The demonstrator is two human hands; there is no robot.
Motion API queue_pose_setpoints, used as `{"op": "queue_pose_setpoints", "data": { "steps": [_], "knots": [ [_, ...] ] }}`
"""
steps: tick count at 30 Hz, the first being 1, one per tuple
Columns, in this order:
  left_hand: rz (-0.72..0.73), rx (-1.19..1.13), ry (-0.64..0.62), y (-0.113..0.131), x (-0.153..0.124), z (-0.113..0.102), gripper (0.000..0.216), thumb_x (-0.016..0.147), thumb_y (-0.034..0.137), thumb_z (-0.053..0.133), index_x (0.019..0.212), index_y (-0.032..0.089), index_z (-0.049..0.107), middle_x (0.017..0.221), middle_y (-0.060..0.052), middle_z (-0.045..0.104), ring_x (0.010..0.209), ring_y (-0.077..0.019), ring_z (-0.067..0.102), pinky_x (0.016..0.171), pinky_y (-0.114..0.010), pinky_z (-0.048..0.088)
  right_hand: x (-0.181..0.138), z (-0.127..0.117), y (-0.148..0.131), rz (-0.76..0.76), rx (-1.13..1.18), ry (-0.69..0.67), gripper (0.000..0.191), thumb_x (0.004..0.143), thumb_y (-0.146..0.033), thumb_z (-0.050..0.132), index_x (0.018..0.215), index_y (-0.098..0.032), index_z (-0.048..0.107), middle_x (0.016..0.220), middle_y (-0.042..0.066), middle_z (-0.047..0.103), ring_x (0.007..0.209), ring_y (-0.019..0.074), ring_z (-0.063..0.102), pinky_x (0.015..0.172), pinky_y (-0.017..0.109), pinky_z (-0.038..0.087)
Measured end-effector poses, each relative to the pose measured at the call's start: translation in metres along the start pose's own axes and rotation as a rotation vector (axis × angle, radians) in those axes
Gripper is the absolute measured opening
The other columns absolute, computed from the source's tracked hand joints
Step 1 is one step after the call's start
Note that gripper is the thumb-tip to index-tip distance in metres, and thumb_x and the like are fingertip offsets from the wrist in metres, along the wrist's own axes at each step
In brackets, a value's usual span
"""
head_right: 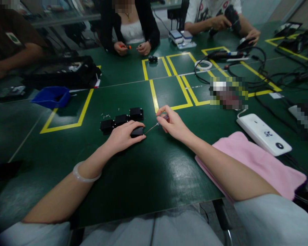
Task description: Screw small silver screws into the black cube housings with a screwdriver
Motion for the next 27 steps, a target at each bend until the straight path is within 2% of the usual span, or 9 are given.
{"op": "queue_pose_setpoints", "data": {
  "steps": [4,11,17,21,24,27],
  "knots": [
    [-0.004,-0.002,-0.01,0.0005,-0.0003,-0.0009,0.044,0.093,0.054,0.055,0.128,0.028,0.058,0.125,-0.004,0.064,0.109,-0.0265,0.064,0.077,-0.035,0.051,-0.0002,-0.0008,0.0005,0.018,-0.031,0.01,0.015,0.095,-0.034,0.057,0.091,-0.021,0.05,0.048,-0.011,0.045,0.038,0.0066,0.044,0.04,0.02,0.03],
    [-0.005,-0.008,-0.007,0.0001,0.0004,0.0001,0.045,0.093,0.054,0.056,0.129,0.029,0.057,0.124,-0.004,0.064,0.108,-0.0264,0.064,0.077,-0.034,0.051,-0.0001,0.0001,0.002,-0.02,0.009,-0.014,0.013,0.094,-0.026,0.057,0.101,-0.021,0.048,0.054,-0.011,0.047,0.041,0.0066,0.044,0.042,0.02,0.032],
    [-0.009,-0.008,-0.01,-0.0001,0.0,-0.0005,0.044,0.093,0.054,0.055,0.128,0.028,0.057,0.125,-0.004,0.064,0.108,-0.0264,0.064,0.077,-0.034,0.051,0.0004,0.0002,0.0028,-0.001,0.001,-0.014,0.013,0.095,-0.031,0.057,0.095,-0.021,0.049,0.05,-0.011,0.045,0.04,0.0071,0.045,0.041,0.02,0.031],
    [0.0,-0.002,-0.002,0.0003,0.0,-0.0003,0.044,0.093,0.054,0.056,0.128,0.028,0.058,0.124,-0.004,0.064,0.108,-0.0266,0.064,0.078,-0.035,0.051,0.0004,0.0007,0.0012,-0.005,-0.02,-0.029,0.008,0.095,-0.025,0.055,0.097,-0.021,0.048,0.049,-0.012,0.044,0.039,0.0069,0.043,0.041,0.02,0.029],
    [-0.001,0.001,0.004,0.0004,0.0002,-0.0001,0.043,0.093,0.054,0.056,0.127,0.028,0.058,0.123,-0.004,0.064,0.107,-0.0266,0.064,0.078,-0.035,0.051,0.0,0.0009,-0.0001,-0.02,-0.017,-0.025,0.012,0.092,-0.02,0.056,0.101,-0.021,0.047,0.052,-0.012,0.046,0.04,0.007,0.043,0.042,0.02,0.031],
    [-0.004,0.0,0.0,0.0004,0.0002,0.0001,0.043,0.093,0.053,0.056,0.128,0.028,0.058,0.123,-0.004,0.064,0.106,-0.0264,0.064,0.077,-0.035,0.051,-0.0003,0.0006,-0.0003,-0.013,-0.023,-0.014,0.011,0.094,-0.023,0.055,0.101,-0.022,0.047,0.052,-0.012,0.047,0.04,0.0073,0.044,0.042,0.02,0.032]
  ]
}}
Point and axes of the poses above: each hand's wrist, its own x-axis towards the middle knuckle, its own z-axis out of the palm, y = z × x, the point moved 6 cm from there along x, towards the middle knuckle
